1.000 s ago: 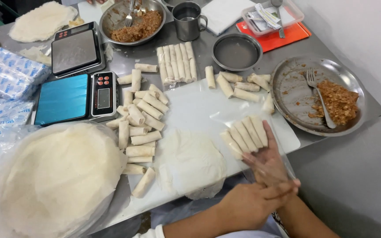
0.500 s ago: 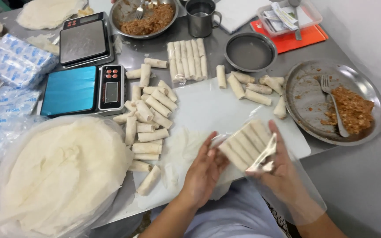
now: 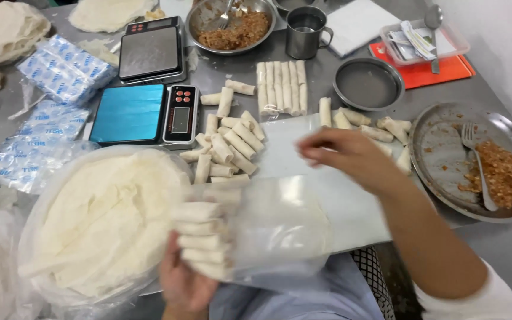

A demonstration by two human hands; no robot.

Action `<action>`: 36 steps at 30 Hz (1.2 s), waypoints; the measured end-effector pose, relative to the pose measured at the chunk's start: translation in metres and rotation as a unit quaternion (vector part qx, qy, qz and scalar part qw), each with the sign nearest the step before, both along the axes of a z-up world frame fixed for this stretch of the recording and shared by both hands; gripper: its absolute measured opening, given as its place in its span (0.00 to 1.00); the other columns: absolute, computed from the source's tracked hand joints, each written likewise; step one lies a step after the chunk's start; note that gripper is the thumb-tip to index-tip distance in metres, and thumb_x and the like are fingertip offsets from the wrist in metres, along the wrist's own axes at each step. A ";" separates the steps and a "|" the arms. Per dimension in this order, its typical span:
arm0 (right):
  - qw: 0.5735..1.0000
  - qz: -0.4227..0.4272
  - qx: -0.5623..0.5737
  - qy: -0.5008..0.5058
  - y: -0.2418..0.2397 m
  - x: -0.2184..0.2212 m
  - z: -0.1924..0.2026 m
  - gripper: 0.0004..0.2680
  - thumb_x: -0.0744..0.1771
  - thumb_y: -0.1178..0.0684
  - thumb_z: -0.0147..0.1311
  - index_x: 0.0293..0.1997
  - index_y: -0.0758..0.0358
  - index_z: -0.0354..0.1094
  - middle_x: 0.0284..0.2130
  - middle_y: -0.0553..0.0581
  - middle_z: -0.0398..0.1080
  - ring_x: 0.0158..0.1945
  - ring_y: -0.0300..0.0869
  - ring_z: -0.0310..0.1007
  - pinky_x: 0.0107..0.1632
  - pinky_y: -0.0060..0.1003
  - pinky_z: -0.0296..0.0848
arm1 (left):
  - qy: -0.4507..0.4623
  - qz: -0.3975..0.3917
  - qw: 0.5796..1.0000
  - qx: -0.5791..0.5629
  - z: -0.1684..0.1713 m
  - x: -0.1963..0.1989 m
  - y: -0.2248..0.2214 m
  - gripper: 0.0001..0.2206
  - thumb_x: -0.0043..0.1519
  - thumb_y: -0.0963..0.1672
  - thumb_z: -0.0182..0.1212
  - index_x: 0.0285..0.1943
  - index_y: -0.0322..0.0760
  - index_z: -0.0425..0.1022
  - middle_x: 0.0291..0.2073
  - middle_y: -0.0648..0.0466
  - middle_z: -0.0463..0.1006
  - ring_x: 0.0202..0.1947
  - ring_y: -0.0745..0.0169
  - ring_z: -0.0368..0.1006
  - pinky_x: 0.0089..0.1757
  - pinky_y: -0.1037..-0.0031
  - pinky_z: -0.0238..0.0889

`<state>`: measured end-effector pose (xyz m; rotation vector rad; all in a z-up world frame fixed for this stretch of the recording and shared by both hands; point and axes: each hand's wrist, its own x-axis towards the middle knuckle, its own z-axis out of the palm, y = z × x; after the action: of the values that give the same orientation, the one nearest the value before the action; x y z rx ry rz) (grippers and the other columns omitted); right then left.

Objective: The person places several spring rolls into small plastic bags by hand and then prepares more spring rolls by spreading filling onto a wrapper and rolling it up on a white board.

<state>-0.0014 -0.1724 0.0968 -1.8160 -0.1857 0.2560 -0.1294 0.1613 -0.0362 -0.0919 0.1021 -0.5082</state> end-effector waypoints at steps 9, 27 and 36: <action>0.962 -0.111 -0.249 0.006 0.129 0.106 -0.103 0.11 0.64 0.48 0.65 0.48 0.56 0.74 0.35 0.50 0.77 0.39 0.42 0.75 0.45 0.37 0.72 | -0.129 0.351 0.927 -0.010 0.097 -0.021 0.064 0.23 0.73 0.42 0.57 0.78 0.41 0.62 0.76 0.46 0.58 0.74 0.46 0.51 0.58 0.23 0.47; 0.997 0.008 0.047 0.054 0.002 -0.037 0.002 0.09 0.61 0.59 0.66 0.42 0.68 0.79 0.41 0.57 0.80 0.39 0.39 0.76 0.39 0.31 0.77 | -0.171 0.178 0.962 0.114 0.079 0.028 -0.031 0.26 0.73 0.46 0.52 0.80 0.38 0.51 0.73 0.39 0.60 0.70 0.37 0.60 0.66 0.39 0.48; 0.957 -0.058 0.229 0.168 -0.044 -0.057 -0.060 0.16 0.58 0.64 0.64 0.50 0.78 0.75 0.53 0.71 0.77 0.53 0.54 0.78 0.56 0.56 0.82 | -0.126 0.059 0.983 0.119 0.035 0.026 -0.079 0.25 0.72 0.51 0.52 0.77 0.41 0.59 0.74 0.46 0.59 0.74 0.47 0.54 0.67 0.51 0.49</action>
<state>-0.0585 -0.2160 0.0367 -1.2938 0.0969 0.3977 -0.1038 0.0823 -0.0008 0.1991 -0.0908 -0.3819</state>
